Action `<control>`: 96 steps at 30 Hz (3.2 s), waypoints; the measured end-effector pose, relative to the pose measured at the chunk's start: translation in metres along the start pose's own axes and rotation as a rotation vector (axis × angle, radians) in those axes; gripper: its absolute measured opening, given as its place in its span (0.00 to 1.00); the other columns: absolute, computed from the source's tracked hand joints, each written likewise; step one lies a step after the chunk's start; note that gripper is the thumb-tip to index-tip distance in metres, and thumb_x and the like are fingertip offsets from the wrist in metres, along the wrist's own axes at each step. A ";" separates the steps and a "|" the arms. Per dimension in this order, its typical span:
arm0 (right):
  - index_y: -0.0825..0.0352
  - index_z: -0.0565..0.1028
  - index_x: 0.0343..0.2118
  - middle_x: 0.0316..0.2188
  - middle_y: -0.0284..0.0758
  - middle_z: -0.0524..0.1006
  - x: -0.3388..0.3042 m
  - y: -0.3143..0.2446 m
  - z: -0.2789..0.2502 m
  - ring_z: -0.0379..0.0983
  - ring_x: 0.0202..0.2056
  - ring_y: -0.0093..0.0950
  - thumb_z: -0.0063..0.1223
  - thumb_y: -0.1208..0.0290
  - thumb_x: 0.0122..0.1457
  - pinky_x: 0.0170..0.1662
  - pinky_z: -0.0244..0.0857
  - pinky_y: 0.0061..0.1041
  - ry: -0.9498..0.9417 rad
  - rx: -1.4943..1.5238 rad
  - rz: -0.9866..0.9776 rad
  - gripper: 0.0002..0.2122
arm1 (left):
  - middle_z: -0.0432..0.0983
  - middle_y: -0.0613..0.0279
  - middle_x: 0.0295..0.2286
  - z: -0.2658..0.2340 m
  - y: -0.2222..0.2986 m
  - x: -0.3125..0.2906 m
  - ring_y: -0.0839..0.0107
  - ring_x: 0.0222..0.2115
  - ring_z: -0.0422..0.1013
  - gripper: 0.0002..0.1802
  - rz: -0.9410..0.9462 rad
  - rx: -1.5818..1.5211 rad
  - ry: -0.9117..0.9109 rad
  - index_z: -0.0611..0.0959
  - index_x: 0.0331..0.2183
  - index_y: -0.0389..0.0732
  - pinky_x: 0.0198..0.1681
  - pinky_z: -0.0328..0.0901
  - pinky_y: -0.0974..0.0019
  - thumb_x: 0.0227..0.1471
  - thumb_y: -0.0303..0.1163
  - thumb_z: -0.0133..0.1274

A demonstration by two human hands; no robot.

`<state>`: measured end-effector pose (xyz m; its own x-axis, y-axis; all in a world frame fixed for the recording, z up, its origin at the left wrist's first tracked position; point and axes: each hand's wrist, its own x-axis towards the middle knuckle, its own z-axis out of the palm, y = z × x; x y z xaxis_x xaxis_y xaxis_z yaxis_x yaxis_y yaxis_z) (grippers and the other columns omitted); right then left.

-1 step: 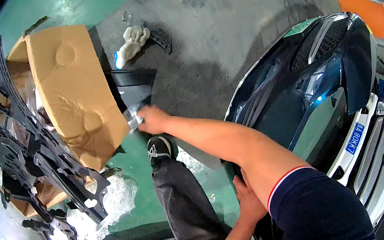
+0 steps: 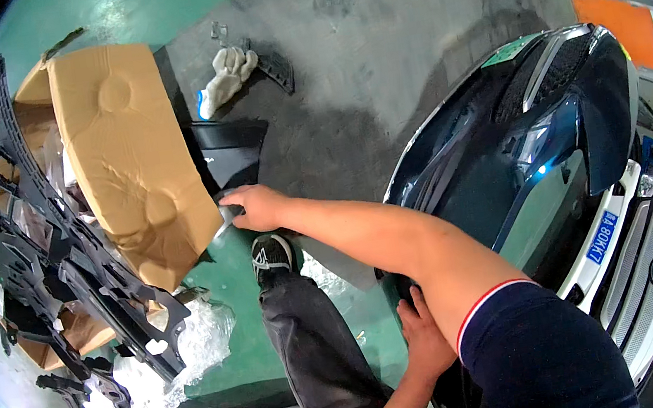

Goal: The person cleans a car bumper with a cloth, puts on gloves, and then attaches a black plastic bracket to the back of the bumper. They then connect a wiring harness to the bumper assembly.

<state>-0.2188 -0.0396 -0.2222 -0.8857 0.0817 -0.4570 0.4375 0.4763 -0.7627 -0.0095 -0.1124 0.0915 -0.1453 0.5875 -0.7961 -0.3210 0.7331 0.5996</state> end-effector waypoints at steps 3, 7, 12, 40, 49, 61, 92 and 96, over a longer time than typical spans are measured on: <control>0.65 0.79 0.48 0.45 0.47 0.80 0.050 -0.023 -0.061 0.75 0.51 0.47 0.58 0.63 0.55 0.56 0.67 0.45 0.175 -0.076 0.053 0.19 | 0.46 0.13 0.60 -0.009 0.010 0.004 0.16 0.62 0.47 0.70 -0.074 -0.080 0.080 0.51 0.66 0.24 0.64 0.51 0.31 0.42 0.62 0.69; 0.56 0.70 0.63 0.61 0.43 0.68 0.128 0.032 -0.181 0.63 0.60 0.48 0.65 0.48 0.53 0.61 0.63 0.46 0.571 -0.365 0.240 0.35 | 0.47 0.11 0.59 0.003 0.009 -0.004 0.17 0.62 0.48 0.72 -0.031 0.000 0.098 0.52 0.66 0.24 0.63 0.53 0.30 0.40 0.65 0.69; 0.44 0.73 0.60 0.60 0.40 0.68 0.152 0.003 -0.140 0.60 0.62 0.49 0.67 0.44 0.49 0.64 0.54 0.55 0.276 -0.484 0.414 0.34 | 0.45 0.11 0.60 0.004 -0.003 -0.004 0.16 0.62 0.48 0.65 0.021 0.036 0.074 0.50 0.67 0.25 0.64 0.52 0.29 0.48 0.61 0.63; 0.69 0.82 0.34 0.28 0.34 0.82 -0.065 -0.044 -0.038 0.76 0.28 0.25 0.60 0.67 0.58 0.32 0.71 0.33 -0.033 0.917 0.482 0.10 | 0.62 0.48 0.64 0.032 -0.056 0.013 0.51 0.66 0.57 0.44 0.326 -0.131 -0.235 0.69 0.64 0.41 0.68 0.51 0.47 0.52 0.49 0.65; 0.67 0.72 0.60 0.52 0.48 0.79 -0.303 -0.128 -0.210 0.77 0.54 0.37 0.52 0.76 0.55 0.56 0.68 0.33 0.290 0.720 0.119 0.26 | 0.78 0.51 0.44 0.032 0.030 -0.011 0.62 0.41 0.75 0.21 -0.006 -0.303 0.067 0.78 0.48 0.29 0.48 0.69 0.60 0.58 0.34 0.61; 0.67 0.83 0.38 0.32 0.38 0.84 -0.638 0.185 -0.224 0.79 0.35 0.31 0.62 0.53 0.56 0.40 0.71 0.35 0.166 0.711 0.634 0.19 | 0.75 0.50 0.52 0.075 -0.002 -0.042 0.59 0.49 0.71 0.31 -0.090 0.120 0.440 0.69 0.60 0.29 0.57 0.64 0.61 0.60 0.30 0.58; 0.66 0.80 0.47 0.35 0.39 0.82 -0.897 0.347 -0.485 0.78 0.33 0.28 0.61 0.74 0.54 0.36 0.73 0.30 0.764 0.702 0.957 0.16 | 0.81 0.37 0.35 0.083 0.029 -0.059 0.34 0.39 0.76 0.14 -0.352 0.949 0.775 0.79 0.40 0.36 0.41 0.69 0.39 0.62 0.37 0.50; 0.67 0.79 0.49 0.37 0.39 0.82 -0.850 0.314 -0.544 0.79 0.34 0.28 0.62 0.73 0.55 0.37 0.74 0.30 0.742 0.666 0.914 0.18 | 0.82 0.40 0.33 0.084 0.051 -0.062 0.36 0.38 0.77 0.12 -0.407 0.932 0.784 0.80 0.38 0.39 0.39 0.70 0.38 0.61 0.38 0.51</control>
<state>0.5872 0.5163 0.1760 -0.0214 0.6893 -0.7242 0.7146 -0.4960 -0.4932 0.0620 -0.0829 0.1784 -0.8028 0.1412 -0.5792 0.2548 0.9596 -0.1192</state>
